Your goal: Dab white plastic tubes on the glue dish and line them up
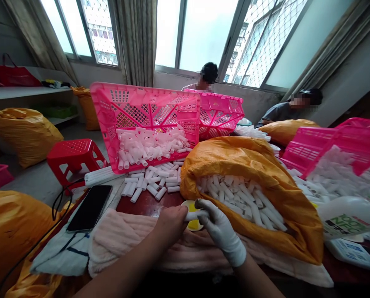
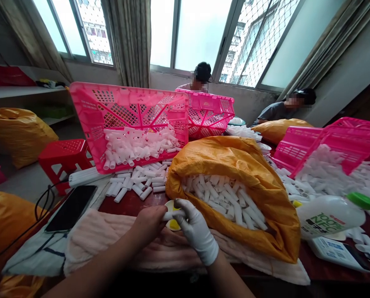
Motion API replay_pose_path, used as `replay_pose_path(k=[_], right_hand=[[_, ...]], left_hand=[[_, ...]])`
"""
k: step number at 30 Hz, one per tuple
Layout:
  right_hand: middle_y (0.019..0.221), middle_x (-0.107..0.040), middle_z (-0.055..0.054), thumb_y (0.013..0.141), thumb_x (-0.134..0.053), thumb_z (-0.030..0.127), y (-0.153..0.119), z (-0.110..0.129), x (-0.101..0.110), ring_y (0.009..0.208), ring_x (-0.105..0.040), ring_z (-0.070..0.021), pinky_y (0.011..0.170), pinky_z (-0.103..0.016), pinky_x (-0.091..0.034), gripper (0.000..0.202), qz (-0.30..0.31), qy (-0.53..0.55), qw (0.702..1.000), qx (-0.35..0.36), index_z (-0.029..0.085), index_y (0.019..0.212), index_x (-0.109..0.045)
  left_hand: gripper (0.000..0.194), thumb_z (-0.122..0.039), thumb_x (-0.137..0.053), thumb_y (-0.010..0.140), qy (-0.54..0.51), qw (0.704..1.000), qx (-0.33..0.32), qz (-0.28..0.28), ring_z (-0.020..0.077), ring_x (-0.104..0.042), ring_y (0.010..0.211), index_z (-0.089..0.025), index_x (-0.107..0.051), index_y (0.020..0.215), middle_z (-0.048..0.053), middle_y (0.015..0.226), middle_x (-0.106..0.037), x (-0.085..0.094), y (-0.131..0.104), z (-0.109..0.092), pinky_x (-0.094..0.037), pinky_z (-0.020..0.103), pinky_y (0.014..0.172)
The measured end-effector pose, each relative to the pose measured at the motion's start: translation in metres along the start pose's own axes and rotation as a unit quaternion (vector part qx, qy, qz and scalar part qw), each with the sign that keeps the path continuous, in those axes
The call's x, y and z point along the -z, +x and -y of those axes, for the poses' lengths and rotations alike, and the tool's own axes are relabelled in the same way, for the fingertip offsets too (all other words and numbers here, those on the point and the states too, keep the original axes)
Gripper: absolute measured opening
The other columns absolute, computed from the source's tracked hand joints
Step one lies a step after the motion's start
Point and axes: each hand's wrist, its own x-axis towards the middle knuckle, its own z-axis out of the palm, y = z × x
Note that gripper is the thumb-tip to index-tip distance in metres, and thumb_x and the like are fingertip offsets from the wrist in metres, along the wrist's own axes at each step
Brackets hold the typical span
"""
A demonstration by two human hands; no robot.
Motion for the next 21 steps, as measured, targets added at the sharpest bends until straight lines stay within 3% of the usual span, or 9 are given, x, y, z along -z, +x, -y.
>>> replay_pose_path(k=[4,10,16,18,21], right_hand=[[0.062,-0.057,-0.002,0.086,-0.037,0.046,0.001,-0.007,-0.014,0.058,-0.054,-0.0149,0.053,-0.025,-0.045,0.038,-0.026,-0.028,0.992,-0.124,0.018,0.069,-0.055],[0.058,-0.053,0.0,0.087,-0.035,0.045,-0.014,-0.013,-0.019,0.052,-0.049,-0.012,0.051,-0.022,-0.042,0.038,-0.026,-0.025,0.996,-0.081,0.018,0.065,-0.05],[0.062,-0.06,-0.001,0.088,-0.037,0.038,-0.024,0.0,-0.006,0.056,-0.055,-0.012,0.055,-0.021,-0.045,0.033,0.035,-0.014,0.997,-0.061,0.018,0.07,-0.055],[0.072,-0.063,-0.003,0.086,-0.04,0.04,-0.042,0.003,0.016,0.067,-0.059,-0.0149,0.062,-0.022,-0.048,0.028,0.001,-0.039,0.995,-0.093,0.019,0.078,-0.057],[0.08,-0.066,-0.005,0.075,-0.049,0.048,-0.094,-0.002,0.066,0.076,-0.063,-0.0214,0.065,-0.027,-0.052,0.026,-0.112,-0.159,0.96,-0.202,0.026,0.083,-0.06]], left_hand=[[0.015,-0.027,-0.046,0.08,0.018,0.999,0.021,0.047,0.0194,-0.059,0.07,-0.017,-0.056,0.082,0.005,0.076,-0.063,-0.001,0.001,-0.012,-0.041,0.026,0.06],[0.024,-0.039,-0.052,0.075,-0.083,0.987,0.015,0.134,0.0211,-0.06,0.073,-0.018,-0.06,0.081,0.007,0.079,-0.065,0.002,-0.001,-0.012,-0.04,0.026,0.06],[0.027,-0.042,-0.056,0.074,-0.237,0.942,-0.056,0.229,0.0155,-0.059,0.076,-0.022,-0.059,0.091,-0.001,0.086,-0.065,0.01,-0.007,-0.018,-0.04,0.022,0.061],[0.031,-0.042,-0.057,0.073,-0.212,0.951,-0.08,0.209,0.0146,-0.058,0.079,-0.025,-0.057,0.098,-0.002,0.09,-0.064,0.02,-0.006,-0.014,-0.041,0.021,0.063],[0.02,-0.032,-0.047,0.082,-0.047,0.996,-0.024,0.065,0.016,-0.055,0.085,-0.023,-0.058,0.096,0.001,0.093,-0.06,0.037,0.004,0.011,-0.041,0.025,0.075]])
